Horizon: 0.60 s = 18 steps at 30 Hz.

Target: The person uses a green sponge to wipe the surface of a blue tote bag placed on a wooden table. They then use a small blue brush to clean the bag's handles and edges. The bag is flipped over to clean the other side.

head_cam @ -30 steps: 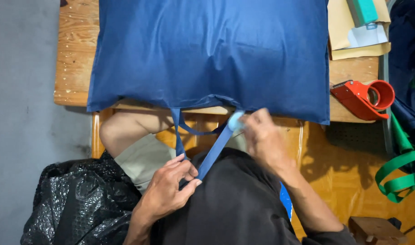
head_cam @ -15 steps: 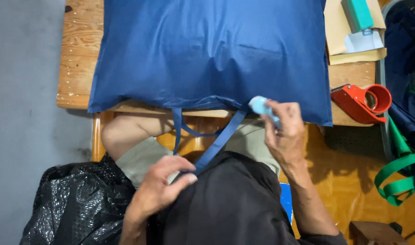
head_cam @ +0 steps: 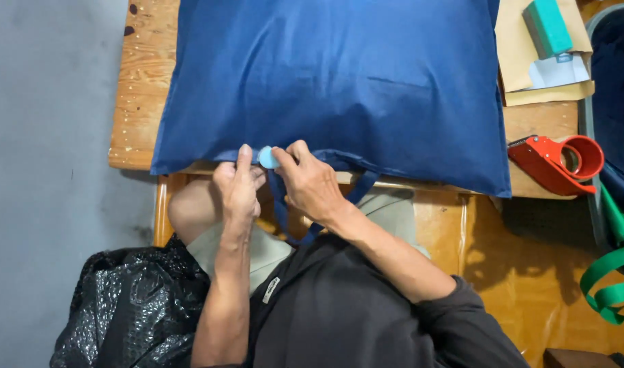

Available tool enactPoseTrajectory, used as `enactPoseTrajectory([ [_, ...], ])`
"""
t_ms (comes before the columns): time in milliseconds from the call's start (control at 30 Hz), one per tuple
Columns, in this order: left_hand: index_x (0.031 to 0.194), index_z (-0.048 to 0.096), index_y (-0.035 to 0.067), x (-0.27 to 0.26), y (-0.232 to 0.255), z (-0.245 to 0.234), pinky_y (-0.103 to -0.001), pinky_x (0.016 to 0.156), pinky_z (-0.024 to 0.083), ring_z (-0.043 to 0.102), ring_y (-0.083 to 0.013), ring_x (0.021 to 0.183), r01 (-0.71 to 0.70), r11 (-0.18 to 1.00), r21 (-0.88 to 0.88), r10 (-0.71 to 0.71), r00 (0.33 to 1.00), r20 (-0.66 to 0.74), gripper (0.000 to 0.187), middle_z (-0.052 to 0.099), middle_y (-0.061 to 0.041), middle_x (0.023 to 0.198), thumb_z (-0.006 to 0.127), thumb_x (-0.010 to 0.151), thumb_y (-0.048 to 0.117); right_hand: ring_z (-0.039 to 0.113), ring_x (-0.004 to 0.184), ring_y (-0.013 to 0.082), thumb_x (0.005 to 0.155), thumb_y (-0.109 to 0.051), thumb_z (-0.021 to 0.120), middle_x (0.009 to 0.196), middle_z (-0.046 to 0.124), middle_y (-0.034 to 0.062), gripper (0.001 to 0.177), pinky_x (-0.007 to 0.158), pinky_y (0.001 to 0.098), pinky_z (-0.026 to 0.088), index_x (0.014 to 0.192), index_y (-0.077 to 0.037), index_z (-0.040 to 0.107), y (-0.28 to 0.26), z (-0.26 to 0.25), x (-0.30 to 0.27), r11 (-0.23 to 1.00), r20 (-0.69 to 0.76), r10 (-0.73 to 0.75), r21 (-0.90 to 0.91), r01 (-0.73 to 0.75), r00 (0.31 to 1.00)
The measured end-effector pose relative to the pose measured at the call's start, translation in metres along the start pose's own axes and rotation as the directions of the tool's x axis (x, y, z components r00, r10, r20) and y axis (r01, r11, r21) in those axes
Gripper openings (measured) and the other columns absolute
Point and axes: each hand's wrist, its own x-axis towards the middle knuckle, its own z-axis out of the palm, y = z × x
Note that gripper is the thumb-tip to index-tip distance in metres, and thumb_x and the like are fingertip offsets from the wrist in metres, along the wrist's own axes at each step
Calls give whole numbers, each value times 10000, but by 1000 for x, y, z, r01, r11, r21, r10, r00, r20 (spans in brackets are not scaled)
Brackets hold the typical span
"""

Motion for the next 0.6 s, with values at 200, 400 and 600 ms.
enactPoseTrajectory([
  [200,987,528,-30,27,-41,-4,-657,711,569,635,-282,666,-79,991,-112,64,990,-129,447,528,-156,746,743,967,361,670,681,223,953,-216,681,937,551,4,224,569,331,561,1171,-168,663,44,-35,-16,969,40,50,-244,-38,998],
  [400,923,535,15,45,-61,-21,-538,645,626,665,-224,578,-88,996,0,86,976,-200,411,575,-153,651,728,998,369,659,695,208,932,-213,702,940,548,-9,252,563,324,550,1180,-195,665,99,-91,-72,879,30,180,-455,-146,983],
  [600,924,514,31,65,-87,-43,-515,653,658,705,-235,553,-104,988,-115,85,983,-165,421,619,-183,648,785,990,346,687,747,196,900,-232,753,967,560,-23,311,658,316,579,1205,-234,694,140,-168,-140,648,-73,353,-700,-300,933],
])
